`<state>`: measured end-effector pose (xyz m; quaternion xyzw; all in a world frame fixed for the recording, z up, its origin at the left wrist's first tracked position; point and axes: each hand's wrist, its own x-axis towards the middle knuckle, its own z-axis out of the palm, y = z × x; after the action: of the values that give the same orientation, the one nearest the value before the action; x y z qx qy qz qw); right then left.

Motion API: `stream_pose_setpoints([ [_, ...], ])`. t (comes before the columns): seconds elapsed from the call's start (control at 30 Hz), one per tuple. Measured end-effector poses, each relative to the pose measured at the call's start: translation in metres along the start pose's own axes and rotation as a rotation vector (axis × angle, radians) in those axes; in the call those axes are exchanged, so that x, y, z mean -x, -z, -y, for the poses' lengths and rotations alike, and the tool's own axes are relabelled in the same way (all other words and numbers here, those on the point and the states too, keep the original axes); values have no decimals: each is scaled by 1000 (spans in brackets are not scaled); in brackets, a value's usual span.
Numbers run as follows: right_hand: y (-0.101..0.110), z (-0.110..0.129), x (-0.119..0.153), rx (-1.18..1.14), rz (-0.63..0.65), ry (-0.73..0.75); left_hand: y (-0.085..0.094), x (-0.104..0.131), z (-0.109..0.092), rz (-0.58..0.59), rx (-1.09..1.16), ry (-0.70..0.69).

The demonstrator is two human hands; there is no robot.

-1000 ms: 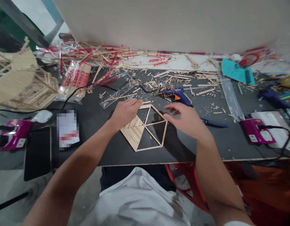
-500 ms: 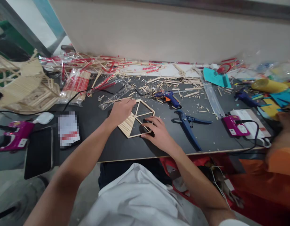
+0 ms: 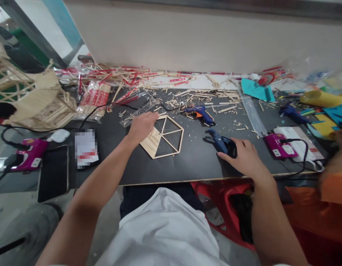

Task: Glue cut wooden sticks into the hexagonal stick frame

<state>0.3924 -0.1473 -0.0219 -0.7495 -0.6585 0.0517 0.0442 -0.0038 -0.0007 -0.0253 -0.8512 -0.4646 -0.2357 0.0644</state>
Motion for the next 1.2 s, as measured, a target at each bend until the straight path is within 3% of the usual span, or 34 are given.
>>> stream_pose_setpoints([
  [0.1,6,8,11,62,33,73,0,1,1,-13,3,-4],
  [0.2,17,25,22,-21,90,114,0,2,1,-36,20,-14],
  [0.43,35,112,12,-630,220,57,2,3,-14,-108,102,-69],
  [0.6,25,155,-3,-744,212,126,14,5,-30,-110,120,-89],
  [0.8,23,169,-5,-811,181,199,21,6,-39,-93,60,-143],
  [1.03,25,173,-7,-799,209,181,22,6,-44,-6,73,-120],
  [1.2,27,174,-7,-785,227,185,21,6,-43,-58,46,-150],
])
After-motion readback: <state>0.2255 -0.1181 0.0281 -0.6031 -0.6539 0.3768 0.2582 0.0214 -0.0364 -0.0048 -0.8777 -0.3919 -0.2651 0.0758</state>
